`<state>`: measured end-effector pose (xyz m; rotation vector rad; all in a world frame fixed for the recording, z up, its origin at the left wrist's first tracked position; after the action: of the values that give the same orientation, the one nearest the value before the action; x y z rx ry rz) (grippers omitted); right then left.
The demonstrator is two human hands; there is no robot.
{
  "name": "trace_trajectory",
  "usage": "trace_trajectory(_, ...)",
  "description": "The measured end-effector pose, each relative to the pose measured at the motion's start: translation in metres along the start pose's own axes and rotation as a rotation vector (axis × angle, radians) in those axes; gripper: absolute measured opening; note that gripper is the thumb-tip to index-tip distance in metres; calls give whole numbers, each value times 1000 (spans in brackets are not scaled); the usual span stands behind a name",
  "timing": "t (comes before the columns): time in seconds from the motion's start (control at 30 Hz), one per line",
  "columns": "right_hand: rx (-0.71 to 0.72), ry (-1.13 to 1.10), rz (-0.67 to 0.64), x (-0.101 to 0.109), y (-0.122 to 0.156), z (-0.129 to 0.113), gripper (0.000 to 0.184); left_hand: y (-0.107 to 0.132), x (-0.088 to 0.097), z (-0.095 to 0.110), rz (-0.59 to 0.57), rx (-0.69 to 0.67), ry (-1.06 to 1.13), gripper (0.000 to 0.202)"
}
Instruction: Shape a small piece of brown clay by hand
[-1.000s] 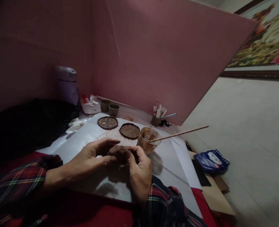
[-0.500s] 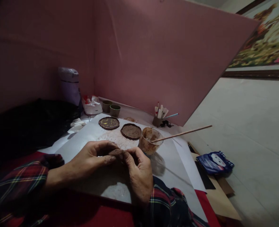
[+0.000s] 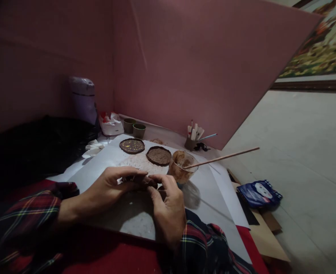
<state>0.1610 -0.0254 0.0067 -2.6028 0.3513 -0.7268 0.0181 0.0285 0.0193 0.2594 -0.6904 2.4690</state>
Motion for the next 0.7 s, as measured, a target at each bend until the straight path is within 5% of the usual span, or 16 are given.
trace_trajectory(0.13, 201, 57, 104, 7, 4, -13, 16, 2, 4, 13, 9, -160, -107, 24)
trace_trajectory(0.33, 22, 130, -137, -6, -2, -2, 15, -3, 1, 0, -130, -39, -484, 10)
trace_trajectory(0.47, -26, 88, -161, -7, -5, 2, 21, -3, 0, -5, -121, -11, -476, 14)
trace_trajectory(0.6, -76, 78, -164, -8, -3, 4, 20, 0, 2, -4, -76, -8, -454, 39)
trace_trajectory(0.7, 12, 40, -52, -2, 0, -1, 13, -3, 13, 4, 79, -25, -308, 29)
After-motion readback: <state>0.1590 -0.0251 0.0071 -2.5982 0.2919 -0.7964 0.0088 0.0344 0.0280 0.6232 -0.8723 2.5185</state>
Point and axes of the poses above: each hand's wrist, its own y-axis away from the middle knuckle, its own x-axis out of the back of the hand, z = x × y, the point moved 5 cm from there along -y, towards the middle knuckle
